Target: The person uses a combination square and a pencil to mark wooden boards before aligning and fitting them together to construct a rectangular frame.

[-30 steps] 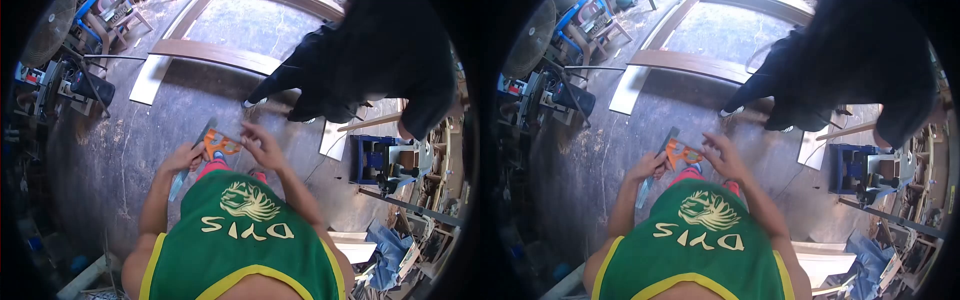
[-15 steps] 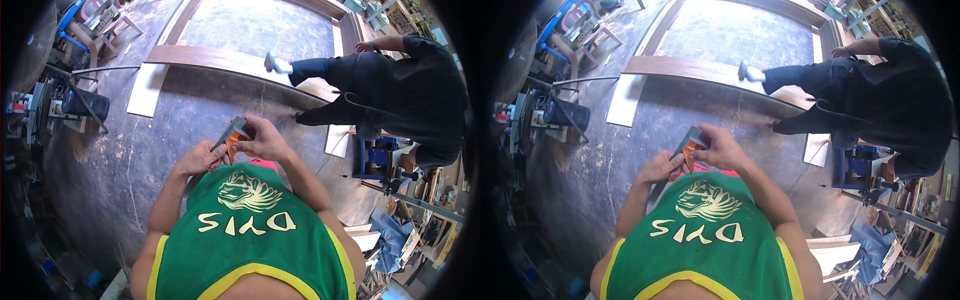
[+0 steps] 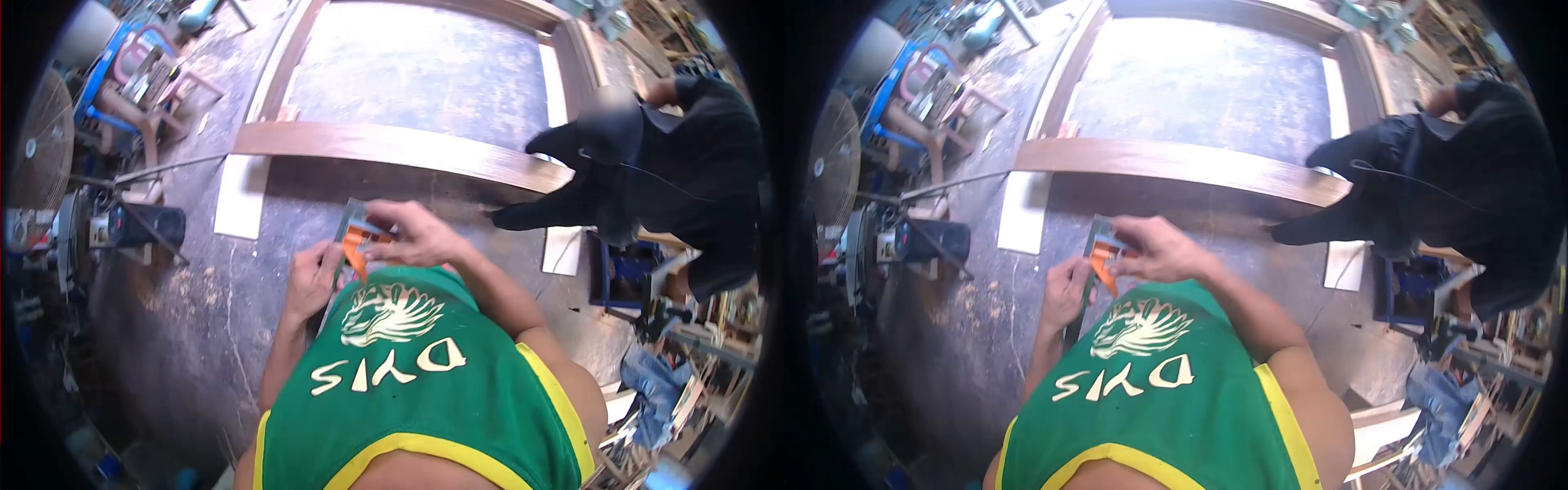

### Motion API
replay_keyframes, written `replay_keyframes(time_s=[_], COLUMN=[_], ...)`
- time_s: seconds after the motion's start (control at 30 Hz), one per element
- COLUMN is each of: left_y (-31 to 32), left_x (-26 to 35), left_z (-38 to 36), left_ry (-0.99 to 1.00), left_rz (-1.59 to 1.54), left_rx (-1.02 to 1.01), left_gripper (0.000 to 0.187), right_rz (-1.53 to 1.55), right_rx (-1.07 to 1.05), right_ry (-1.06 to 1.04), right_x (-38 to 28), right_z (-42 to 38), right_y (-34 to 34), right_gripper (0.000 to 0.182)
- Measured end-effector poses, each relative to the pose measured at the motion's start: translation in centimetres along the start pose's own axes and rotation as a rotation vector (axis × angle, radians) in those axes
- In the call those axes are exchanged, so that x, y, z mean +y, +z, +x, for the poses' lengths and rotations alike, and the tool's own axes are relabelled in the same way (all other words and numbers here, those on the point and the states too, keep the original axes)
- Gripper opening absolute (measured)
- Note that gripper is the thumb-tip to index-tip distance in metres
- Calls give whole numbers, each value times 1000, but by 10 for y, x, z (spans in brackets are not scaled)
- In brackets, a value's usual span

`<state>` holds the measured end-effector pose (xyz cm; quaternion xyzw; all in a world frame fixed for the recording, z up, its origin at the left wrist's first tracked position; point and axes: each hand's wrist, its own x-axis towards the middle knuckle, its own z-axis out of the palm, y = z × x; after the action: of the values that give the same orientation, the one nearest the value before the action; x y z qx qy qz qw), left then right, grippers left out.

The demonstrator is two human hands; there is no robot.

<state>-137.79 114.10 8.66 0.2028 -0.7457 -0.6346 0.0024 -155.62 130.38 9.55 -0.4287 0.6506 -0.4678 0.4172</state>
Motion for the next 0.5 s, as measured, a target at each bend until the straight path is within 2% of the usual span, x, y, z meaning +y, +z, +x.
replay_keyframes(time_s=[0.03, 0.1, 0.17, 0.2, 0.3, 0.37, 0.43, 0.47, 0.5], left_y=[-1, -2, 2, 2, 0, -5, -11, -14, -19], left_x=[5, 16, 33, 38, 50, 61, 67, 72, 78], left_z=[13, 45, 70, 81, 111, 125, 139, 143, 149], left_ry=[-31, -6, 42, 64, 111, 99, 111, 122, 137], left_rz=[8, -122, -133, -171, -214, -237, -249, -251, -251], left_rx=[30, 84, 141, 180, 230, 237, 226, 226, 221], left_gripper=[44, 44, 43, 42, 42, 45, 45, 45, 45], right_rz=[125, 413, 777, 870, 967, 1045, 1150, 1162, 1166], right_rx=[107, 138, 259, 344, 406, 397, 505, 550, 565], right_ry=[-133, -136, -156, -174, -153, -147, -162, -182, -190], right_x=[5, 11, 19, 26, 21, 10, 4, 2, -1], right_z=[10, 30, 43, 53, 74, 87, 102, 109, 117], right_y=[-10, -37, -59, -61, -53, -49, -48, -47, -49], right_gripper=[63, 78, 88, 88, 88, 84, 78, 69, 69])
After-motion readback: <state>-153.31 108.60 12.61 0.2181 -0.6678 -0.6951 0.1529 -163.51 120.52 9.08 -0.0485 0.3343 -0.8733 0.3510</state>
